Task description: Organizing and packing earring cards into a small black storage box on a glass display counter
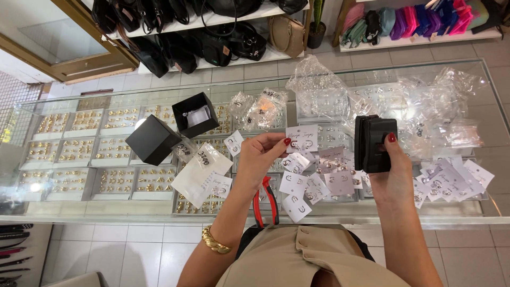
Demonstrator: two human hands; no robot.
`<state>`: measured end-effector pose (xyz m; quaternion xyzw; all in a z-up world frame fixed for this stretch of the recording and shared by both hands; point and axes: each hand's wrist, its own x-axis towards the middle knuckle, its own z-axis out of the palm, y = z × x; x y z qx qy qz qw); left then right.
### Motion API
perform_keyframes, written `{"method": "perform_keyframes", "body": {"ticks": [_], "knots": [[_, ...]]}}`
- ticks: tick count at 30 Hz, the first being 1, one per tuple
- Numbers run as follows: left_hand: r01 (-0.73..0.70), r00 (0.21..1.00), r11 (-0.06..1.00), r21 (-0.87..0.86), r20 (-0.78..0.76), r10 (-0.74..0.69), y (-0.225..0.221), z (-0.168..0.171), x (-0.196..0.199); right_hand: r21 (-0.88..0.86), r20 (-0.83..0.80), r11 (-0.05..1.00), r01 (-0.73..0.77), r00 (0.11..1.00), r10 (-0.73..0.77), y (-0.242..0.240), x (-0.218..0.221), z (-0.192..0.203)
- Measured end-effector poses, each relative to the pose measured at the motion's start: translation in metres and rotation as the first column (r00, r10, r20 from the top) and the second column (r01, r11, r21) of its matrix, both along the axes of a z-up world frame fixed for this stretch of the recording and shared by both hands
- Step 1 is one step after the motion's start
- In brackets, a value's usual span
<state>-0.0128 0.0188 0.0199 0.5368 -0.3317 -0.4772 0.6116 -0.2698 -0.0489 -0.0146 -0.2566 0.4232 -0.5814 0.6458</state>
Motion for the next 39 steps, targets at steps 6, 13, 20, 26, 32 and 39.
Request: {"method": "perform_keyframes", "body": {"ticks": [6,13,20,26,32,39], "knots": [[0.053,0.992,0.998,-0.026,0.118,-0.049,0.006,0.012,-0.005,-0.246,-0.331,0.950,-0.193,0.938,0.105,0.002,0.004,0.042],[0.127,0.956,0.991,-0.049,0.273,-0.109,0.023,0.051,-0.012,-0.303,-0.565,0.828,-0.471,0.789,0.241,0.008,0.007,0.073],[0.127,0.948,0.986,-0.105,0.306,-0.089,0.027,0.062,-0.018,-0.365,-0.603,0.783,-0.504,0.769,0.214,0.013,0.015,0.073],[0.154,0.942,0.980,-0.127,0.317,-0.107,0.026,0.056,-0.015,-0.336,-0.604,0.804,-0.491,0.767,0.216,0.015,0.016,0.073],[0.156,0.939,0.977,-0.143,0.328,-0.102,0.025,0.057,-0.015,-0.272,-0.566,0.861,-0.430,0.795,0.218,0.015,0.016,0.069],[0.144,0.960,0.985,-0.092,0.256,-0.117,0.021,0.045,-0.016,-0.347,-0.407,0.854,-0.388,0.883,0.235,0.003,0.008,0.051]]}}
